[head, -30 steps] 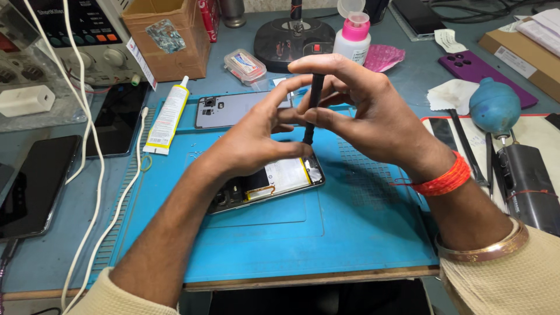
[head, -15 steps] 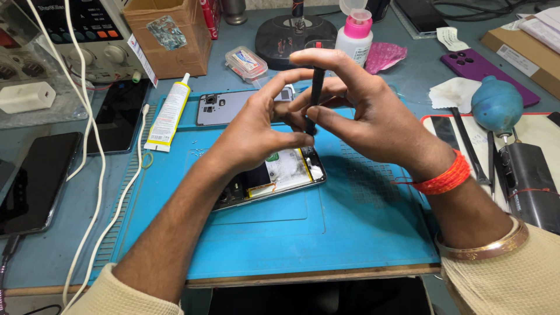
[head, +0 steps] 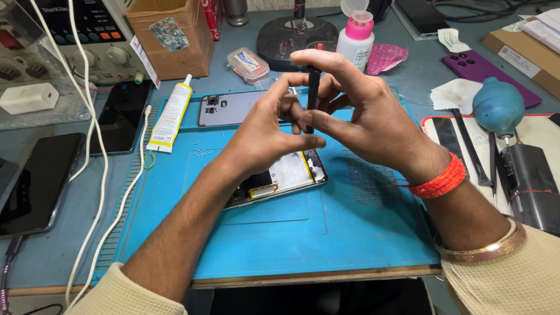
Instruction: The person holds a smartphone, removes its back cover, and uses a screwdriver to unscrew and work on the internal components of the opened phone on a blue repair mat. They reposition the phone and continue unscrewing screws from the midframe throughout the clip.
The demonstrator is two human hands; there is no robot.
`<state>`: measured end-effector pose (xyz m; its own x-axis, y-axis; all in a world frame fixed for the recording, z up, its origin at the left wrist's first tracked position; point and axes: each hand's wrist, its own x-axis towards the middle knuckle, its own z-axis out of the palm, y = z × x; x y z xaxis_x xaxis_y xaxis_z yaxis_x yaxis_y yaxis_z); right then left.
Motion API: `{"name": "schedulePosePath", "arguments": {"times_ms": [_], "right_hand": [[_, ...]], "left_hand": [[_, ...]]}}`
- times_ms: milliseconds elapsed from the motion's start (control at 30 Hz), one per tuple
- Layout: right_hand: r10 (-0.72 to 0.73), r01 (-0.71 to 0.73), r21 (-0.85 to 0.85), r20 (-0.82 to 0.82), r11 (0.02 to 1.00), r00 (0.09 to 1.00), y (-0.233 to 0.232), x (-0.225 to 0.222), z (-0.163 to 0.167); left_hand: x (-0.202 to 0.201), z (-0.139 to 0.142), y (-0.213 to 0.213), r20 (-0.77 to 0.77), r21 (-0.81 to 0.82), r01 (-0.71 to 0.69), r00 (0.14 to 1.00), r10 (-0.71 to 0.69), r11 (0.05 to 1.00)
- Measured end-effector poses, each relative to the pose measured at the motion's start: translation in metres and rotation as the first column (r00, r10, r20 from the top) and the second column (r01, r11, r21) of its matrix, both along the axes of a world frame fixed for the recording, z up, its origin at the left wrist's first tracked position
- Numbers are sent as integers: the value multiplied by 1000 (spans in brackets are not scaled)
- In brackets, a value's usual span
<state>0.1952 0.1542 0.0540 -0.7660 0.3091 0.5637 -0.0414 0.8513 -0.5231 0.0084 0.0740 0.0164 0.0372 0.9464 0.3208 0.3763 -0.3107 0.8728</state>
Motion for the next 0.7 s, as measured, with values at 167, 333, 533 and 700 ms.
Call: {"name": "schedulePosePath", "arguments": {"times_ms": [167, 333, 533, 700], "right_hand": [[149, -153, -109, -45, 982, 988, 3, 3, -1], [139, -142, -125, -31, 982, 990, 3, 4, -4], [139, -142, -50, -56, 989, 989, 4, 3, -3], [123, -126, -92, -37, 988, 992, 4, 4, -2]], "left_hand": [[-9, 4, -3, 82, -15, 156, 985, -154, 988], [-7, 3, -1, 158, -50, 152, 977, -143, 987], [-3, 0, -1, 21, -12, 111, 994, -110, 994], [-14, -1, -1, 133, -70, 229, 967, -218, 971]]}}
